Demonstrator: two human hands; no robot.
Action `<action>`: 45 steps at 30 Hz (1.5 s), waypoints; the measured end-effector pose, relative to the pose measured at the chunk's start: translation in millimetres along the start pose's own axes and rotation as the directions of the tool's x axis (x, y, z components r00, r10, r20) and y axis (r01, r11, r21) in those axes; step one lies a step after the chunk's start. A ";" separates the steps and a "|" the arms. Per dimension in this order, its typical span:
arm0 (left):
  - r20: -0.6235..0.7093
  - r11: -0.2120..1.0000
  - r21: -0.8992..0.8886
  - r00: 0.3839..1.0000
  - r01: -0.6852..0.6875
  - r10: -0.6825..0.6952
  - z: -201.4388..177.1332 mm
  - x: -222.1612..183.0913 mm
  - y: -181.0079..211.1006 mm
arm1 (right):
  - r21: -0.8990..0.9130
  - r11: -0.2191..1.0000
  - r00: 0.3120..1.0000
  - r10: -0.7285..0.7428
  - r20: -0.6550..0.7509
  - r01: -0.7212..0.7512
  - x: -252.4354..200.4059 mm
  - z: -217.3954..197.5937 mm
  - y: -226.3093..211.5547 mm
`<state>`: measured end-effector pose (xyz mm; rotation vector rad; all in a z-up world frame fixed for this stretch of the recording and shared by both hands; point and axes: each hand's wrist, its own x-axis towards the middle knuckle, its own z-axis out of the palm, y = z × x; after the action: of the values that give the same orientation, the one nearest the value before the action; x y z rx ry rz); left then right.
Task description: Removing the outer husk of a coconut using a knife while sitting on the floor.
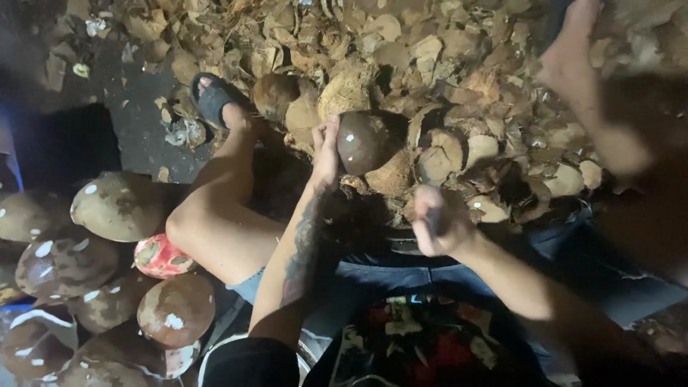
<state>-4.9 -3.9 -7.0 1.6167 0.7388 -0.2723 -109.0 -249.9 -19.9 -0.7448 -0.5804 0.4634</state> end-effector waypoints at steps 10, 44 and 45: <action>-0.018 0.945 -0.328 1.000 -0.020 0.015 4.6 35.1 -33.6 | -0.449 0.304 0.537 0.354 -0.765 -0.840 22.7 -0.6 -5.0; -0.039 0.875 -0.362 0.943 -0.321 0.330 0.1 10.7 -31.0 | -0.820 0.571 0.975 -0.153 -0.163 -0.048 36.2 24.5 -47.0; -0.044 0.878 -0.358 0.945 -0.318 0.324 0.7 9.6 -29.3 | -0.815 0.577 0.975 -0.148 -0.164 -0.049 24.5 16.8 -26.4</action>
<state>-14.9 -1.1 -36.0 1.3525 0.4615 0.0898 -96.5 -244.5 17.4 -1.6597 -0.6002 0.0124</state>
